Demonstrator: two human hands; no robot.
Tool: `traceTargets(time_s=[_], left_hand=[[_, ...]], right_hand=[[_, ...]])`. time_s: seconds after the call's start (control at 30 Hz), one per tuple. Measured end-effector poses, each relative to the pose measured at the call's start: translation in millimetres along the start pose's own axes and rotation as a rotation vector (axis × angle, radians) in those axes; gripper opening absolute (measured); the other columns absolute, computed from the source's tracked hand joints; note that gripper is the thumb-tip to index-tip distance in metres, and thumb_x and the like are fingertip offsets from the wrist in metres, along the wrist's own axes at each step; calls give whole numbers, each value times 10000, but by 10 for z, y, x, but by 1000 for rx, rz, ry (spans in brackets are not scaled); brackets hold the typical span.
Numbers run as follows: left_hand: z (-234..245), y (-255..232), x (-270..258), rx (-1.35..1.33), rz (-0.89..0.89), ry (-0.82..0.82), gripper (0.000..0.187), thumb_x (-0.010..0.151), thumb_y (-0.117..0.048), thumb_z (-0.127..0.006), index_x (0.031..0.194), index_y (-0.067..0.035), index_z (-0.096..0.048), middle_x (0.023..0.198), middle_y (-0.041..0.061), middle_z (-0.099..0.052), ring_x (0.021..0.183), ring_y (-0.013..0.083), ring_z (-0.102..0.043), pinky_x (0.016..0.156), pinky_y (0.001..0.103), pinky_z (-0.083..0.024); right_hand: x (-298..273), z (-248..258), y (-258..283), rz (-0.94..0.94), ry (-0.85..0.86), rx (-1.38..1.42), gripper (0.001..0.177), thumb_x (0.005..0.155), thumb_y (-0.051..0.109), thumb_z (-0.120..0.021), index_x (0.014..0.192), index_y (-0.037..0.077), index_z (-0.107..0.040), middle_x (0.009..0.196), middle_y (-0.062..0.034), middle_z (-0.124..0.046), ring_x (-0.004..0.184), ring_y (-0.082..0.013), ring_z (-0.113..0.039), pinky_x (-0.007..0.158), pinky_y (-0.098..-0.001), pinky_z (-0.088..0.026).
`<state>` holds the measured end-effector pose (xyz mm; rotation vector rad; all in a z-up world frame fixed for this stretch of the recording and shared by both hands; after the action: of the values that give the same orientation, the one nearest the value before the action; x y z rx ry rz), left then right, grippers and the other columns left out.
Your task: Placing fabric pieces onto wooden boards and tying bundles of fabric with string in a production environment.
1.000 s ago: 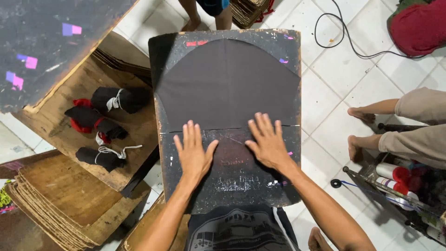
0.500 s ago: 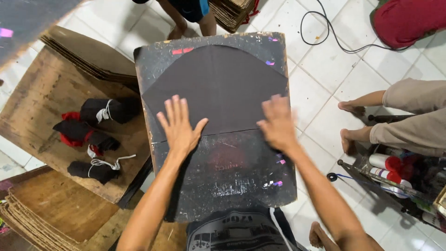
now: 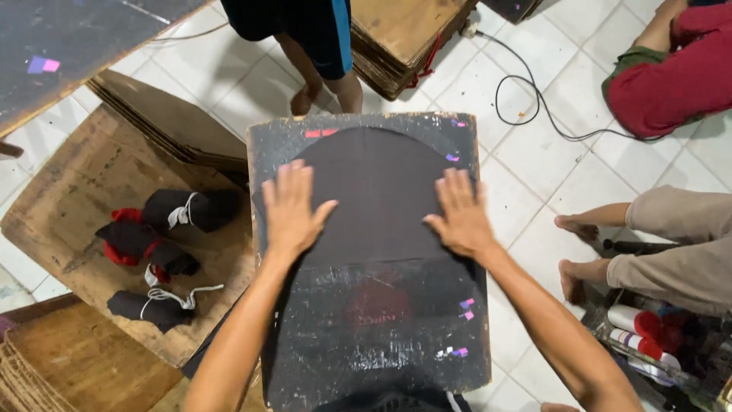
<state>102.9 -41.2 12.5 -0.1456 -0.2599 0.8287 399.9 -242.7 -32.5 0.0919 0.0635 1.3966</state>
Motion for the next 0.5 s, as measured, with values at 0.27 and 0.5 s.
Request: traceTargets(time_s=[0.27,0.5], left_hand=[[-100,-99,-77,-56,124,156,910,999,-689,-428,1604,-22,-300,1709,182,-183,1586,351,-118,1270,591,-55],[-83,-53,-148,-45,213,256,957,981,-756,-355,1625,-56,-247,1723,151,-138,1594,319,-83,1292,537,-41]], right_hand=[[1660,-41,1095,300,66,7,841,1037,710,-227,1644,129,-268,1723,-108,-198,1598,-283,-148,1282,-587,-81],[891,211,555,136,19,-31,812,1050,680,-318,1641,124,-290,1728,-88,-218,1599,-242,-156,1290,-502,-42]])
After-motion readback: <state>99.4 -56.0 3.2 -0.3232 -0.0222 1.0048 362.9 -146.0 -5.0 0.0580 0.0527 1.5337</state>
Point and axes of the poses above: each hand's wrist, its own x-axis towards the middle knuckle, its own z-axis out of the back of the hand, y = z × x, the point moved 5 cm from there along x, towards the middle knuckle
